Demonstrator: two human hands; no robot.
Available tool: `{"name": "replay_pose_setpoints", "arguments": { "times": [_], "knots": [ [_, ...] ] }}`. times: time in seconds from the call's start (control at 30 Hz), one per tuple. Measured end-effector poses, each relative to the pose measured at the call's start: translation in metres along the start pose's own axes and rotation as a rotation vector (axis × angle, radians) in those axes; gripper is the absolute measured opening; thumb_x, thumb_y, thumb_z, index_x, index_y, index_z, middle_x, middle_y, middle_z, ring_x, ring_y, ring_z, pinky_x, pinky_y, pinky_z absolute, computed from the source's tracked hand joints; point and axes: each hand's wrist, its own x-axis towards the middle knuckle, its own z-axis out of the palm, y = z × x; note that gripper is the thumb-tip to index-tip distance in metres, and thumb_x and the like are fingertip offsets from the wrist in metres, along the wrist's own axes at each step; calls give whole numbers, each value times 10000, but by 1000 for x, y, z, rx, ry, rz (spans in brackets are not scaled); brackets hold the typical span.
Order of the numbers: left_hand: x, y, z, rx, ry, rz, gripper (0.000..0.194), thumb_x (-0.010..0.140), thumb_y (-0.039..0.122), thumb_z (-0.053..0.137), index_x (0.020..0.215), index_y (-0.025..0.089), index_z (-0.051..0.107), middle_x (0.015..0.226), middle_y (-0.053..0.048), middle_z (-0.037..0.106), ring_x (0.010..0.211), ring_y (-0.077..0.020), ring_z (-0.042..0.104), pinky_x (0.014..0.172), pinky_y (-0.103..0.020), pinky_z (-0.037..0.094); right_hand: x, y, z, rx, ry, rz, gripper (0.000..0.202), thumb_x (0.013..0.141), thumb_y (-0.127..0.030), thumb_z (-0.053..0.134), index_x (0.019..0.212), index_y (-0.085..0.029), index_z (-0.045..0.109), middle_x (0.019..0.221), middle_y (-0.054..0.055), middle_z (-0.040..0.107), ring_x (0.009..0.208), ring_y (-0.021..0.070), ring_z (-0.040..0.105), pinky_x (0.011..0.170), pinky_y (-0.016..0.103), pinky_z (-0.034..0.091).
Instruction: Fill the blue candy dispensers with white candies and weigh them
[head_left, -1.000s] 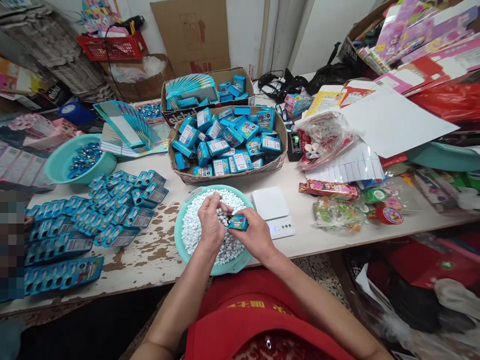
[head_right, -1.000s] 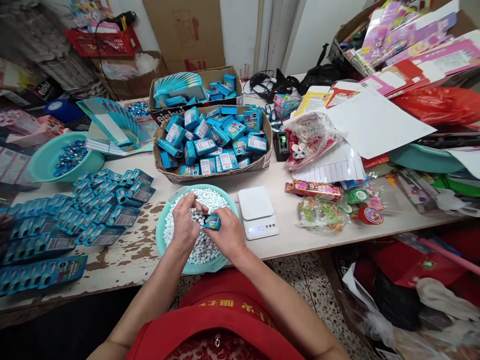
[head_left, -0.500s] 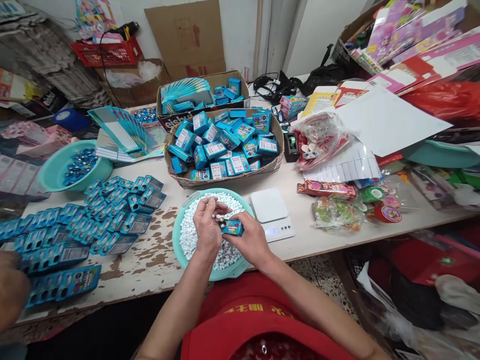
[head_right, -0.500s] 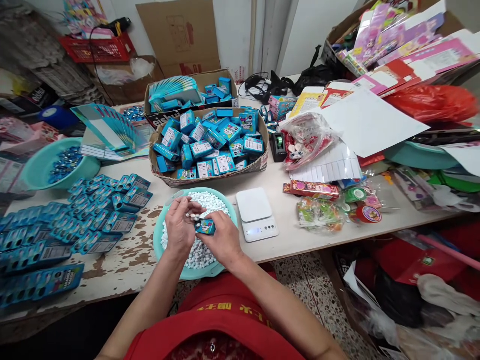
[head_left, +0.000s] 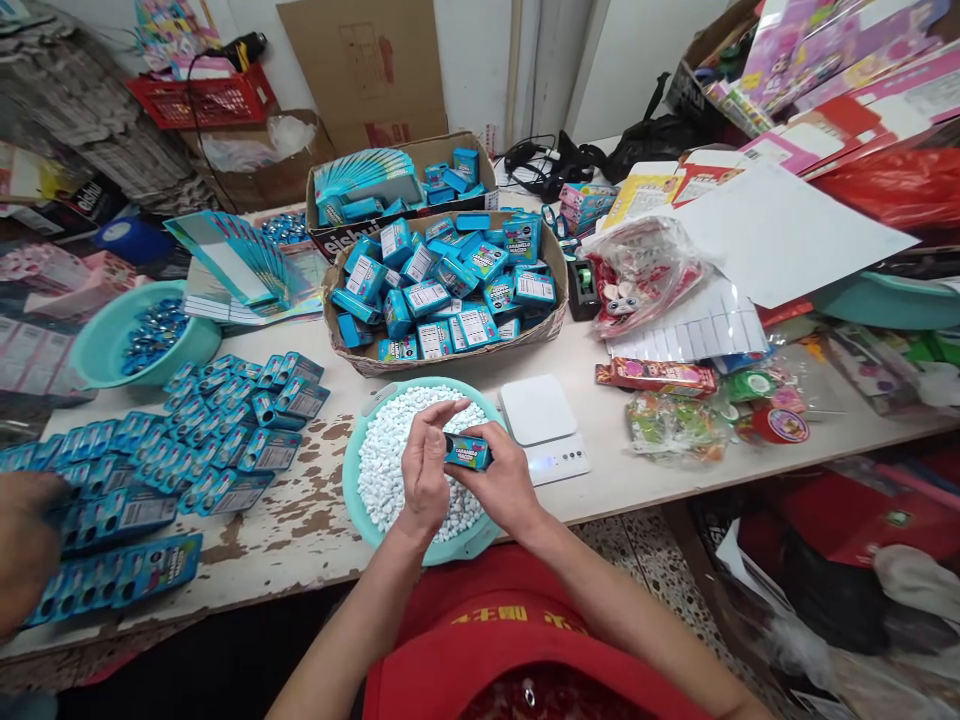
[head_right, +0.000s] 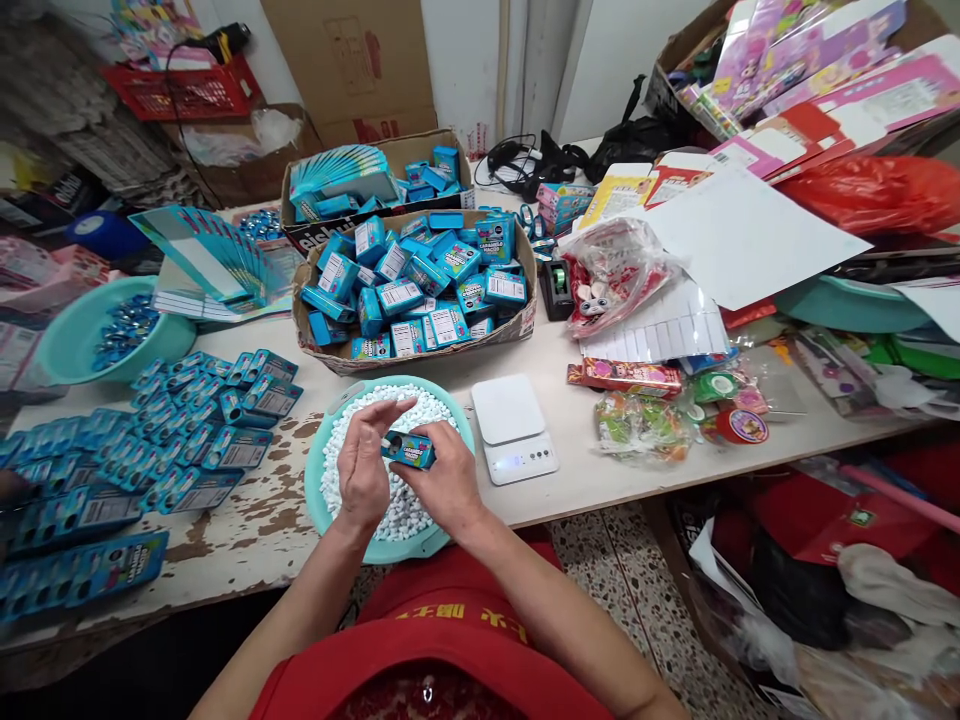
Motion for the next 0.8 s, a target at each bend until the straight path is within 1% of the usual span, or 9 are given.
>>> {"name": "replay_pose_setpoints", "arguments": {
  "times": [0.1,0.2,0.27,0.33,0.4,0.47,0.6,0.7,0.8],
  "knots": [
    [-1,3,-1,-70,-62,-13,630,716,675,537,1162,233,583,1256,-125,578,1166,-301,537,1005,-445,393,1,0,1,13,-4,0,273,664,-251,741,878,-216,575,903,27,627,885,206,601,770,332,482],
    [8,6,-16,-76,17,66,739,679,778,438,1174,244,568,1263,-124,568,1165,-310,535,988,-463,404,-2,-1,-7,82,-12,-2,292,664,-292,750,893,-222,583,902,25,631,882,205,606,778,336,488],
    [19,2,-39,49,116,153,670,730,734,433,1151,233,576,1222,-116,590,1156,-288,538,1003,-449,385,-7,1,-19,149,-19,-15,320,666,-328,755,923,-230,590,924,30,635,886,205,610,779,335,493],
    [29,-10,-68,292,158,139,543,773,631,498,1104,215,609,1178,-108,611,1154,-270,529,1030,-432,347,-11,8,-31,159,-15,-7,327,667,-343,755,932,-235,597,929,33,636,877,207,614,771,336,496],
    [36,-29,-93,533,115,50,440,774,545,561,1040,204,647,1134,-107,628,1148,-275,517,1045,-440,312,-14,17,-40,113,-1,35,307,668,-345,752,913,-234,602,906,30,638,852,209,616,756,338,496],
    [37,-50,-107,693,49,23,374,767,487,590,1009,209,660,1124,-110,630,1140,-289,510,1045,-462,293,-16,26,-44,69,12,79,306,664,-355,752,899,-230,602,886,27,637,834,211,617,742,338,496],
    [29,-80,-96,958,-5,100,320,732,406,644,1000,231,656,1123,-120,605,1119,-314,484,1007,-469,300,-20,35,-39,56,-6,117,328,664,-366,753,915,-223,596,891,27,636,827,207,621,737,330,497],
    [26,-87,-80,1092,-28,131,245,734,396,649,916,232,662,1009,-116,601,1007,-303,511,923,-435,353,-23,35,-34,57,-33,149,339,661,-367,756,916,-216,593,884,26,637,811,204,623,725,325,499],
    [27,-89,-73,1084,-58,176,141,763,368,624,766,228,642,821,-88,579,852,-256,531,825,-368,381,-24,34,-30,43,-50,170,347,652,-373,761,908,-210,592,882,30,641,807,209,621,715,326,497]
  ]
}}
